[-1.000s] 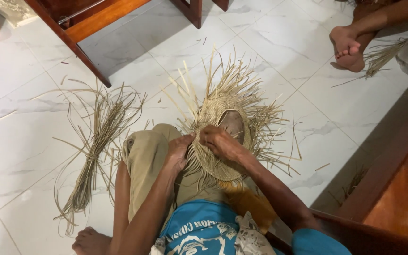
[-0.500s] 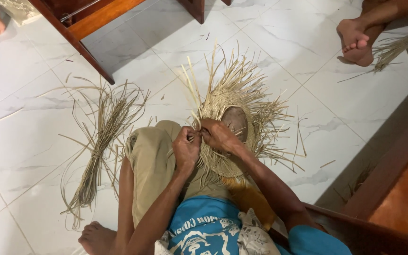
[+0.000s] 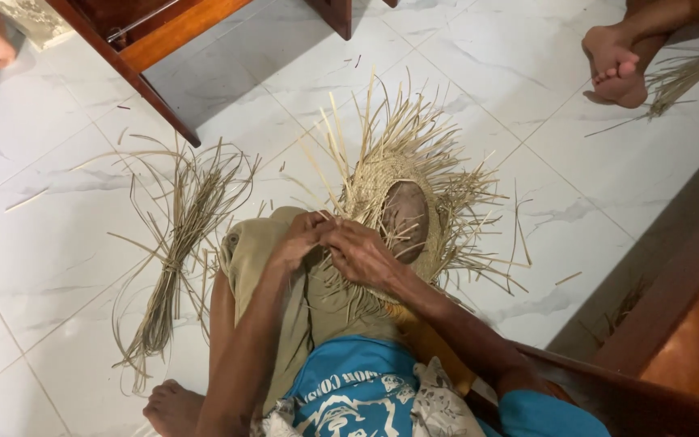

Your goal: Weaving dried straw or grass fibers to create a traditional hat.

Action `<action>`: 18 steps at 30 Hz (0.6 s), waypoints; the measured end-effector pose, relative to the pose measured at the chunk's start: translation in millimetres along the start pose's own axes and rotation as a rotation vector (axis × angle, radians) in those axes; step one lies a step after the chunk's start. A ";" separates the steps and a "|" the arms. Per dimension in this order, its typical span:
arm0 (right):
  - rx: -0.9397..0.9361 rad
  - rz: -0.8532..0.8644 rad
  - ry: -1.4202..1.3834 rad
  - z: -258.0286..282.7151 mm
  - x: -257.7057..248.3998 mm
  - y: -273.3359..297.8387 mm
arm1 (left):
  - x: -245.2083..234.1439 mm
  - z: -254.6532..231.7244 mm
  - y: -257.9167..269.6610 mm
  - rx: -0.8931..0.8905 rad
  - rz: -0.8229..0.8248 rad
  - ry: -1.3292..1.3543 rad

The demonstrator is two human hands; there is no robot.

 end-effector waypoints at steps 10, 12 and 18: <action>0.431 -0.106 -0.085 35.3 -35.1 -16.7 | -13.9 -20.4 -13.8 -0.052 0.098 -0.616; 0.500 -0.074 -0.012 45.3 -36.7 -21.1 | -19.5 22.0 -34.3 -0.076 0.078 -0.750; 0.682 0.063 0.025 -2.8 -19.5 -8.6 | -6.3 18.8 -32.8 -0.227 0.019 -1.033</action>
Point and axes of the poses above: each hand's wrist, its own y-axis away from the middle knuckle, its own x-axis out of the palm, z = x × y, the point moved 2 cm from there along -y, towards the middle knuckle, and after that the axes turned 15 degrees about -y, right-handed, at the moved point
